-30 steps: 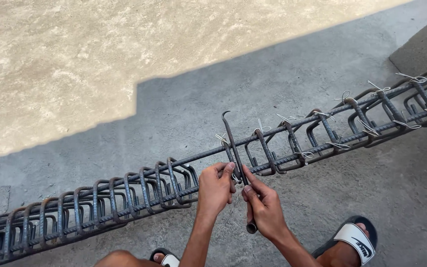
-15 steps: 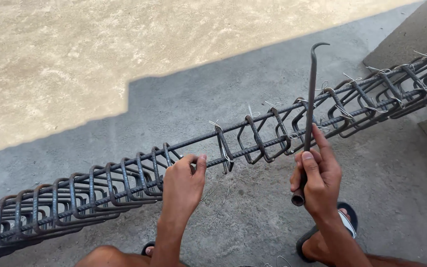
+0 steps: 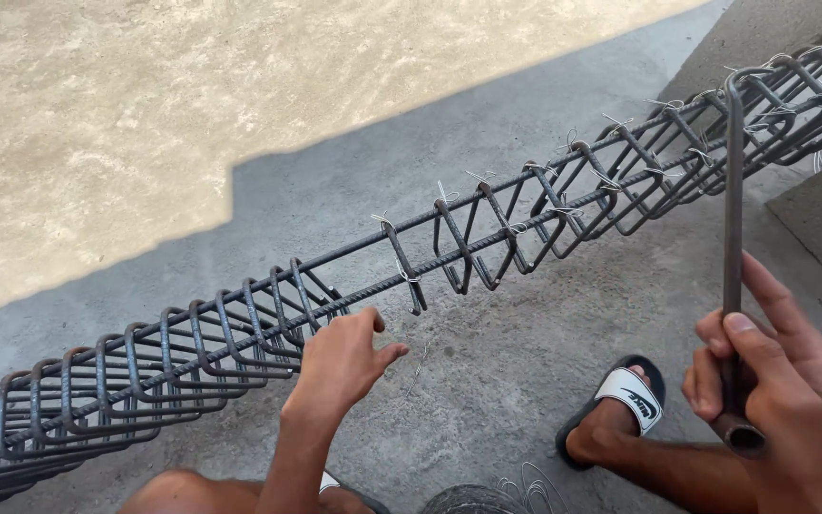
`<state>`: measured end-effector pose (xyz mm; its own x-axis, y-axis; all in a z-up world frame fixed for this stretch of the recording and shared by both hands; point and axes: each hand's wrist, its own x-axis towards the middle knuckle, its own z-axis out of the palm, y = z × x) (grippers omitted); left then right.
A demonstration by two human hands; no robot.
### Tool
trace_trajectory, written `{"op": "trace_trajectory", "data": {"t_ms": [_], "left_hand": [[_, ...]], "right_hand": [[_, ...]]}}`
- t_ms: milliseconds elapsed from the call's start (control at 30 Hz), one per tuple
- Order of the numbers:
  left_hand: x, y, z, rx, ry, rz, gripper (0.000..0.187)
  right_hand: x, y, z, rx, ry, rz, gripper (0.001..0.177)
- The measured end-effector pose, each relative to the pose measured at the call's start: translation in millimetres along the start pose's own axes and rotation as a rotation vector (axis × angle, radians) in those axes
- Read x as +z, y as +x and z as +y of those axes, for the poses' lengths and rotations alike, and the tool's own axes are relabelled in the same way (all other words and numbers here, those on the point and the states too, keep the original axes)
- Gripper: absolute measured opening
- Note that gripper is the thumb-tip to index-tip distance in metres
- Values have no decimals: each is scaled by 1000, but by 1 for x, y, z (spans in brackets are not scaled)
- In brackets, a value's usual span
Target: The person sits on the floor and ties a rebar cage using wire and a manual rebar tying tool. They wrap the wire around the intersections of the rebar and twist it to secure the structure.
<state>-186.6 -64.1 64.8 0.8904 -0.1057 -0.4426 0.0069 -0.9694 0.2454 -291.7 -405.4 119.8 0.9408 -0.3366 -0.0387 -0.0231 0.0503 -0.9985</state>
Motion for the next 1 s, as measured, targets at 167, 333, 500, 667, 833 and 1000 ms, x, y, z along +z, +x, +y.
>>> {"op": "trace_trajectory", "data": {"t_ms": [167,333,500,667,833,1000], "left_hand": [[22,77,-34,307,240,412,131],[22,121,-28,329,202,371,149],[15,137,-16,306,149,293,152],[11,148,-14,289,40,228,153],[14,153,-17,378,-35,269,142],[15,152,-18,435,-63,330,130]], "right_hand": [[-39,9,12,-56,33,-176,67],[-32,10,20,-74,116,-227,69],[-30,17,28,-32,235,-331,67],[-30,23,38,-34,241,-374,67],[-21,28,43,4,162,-302,66],[-14,30,51,26,179,-289,65]]}}
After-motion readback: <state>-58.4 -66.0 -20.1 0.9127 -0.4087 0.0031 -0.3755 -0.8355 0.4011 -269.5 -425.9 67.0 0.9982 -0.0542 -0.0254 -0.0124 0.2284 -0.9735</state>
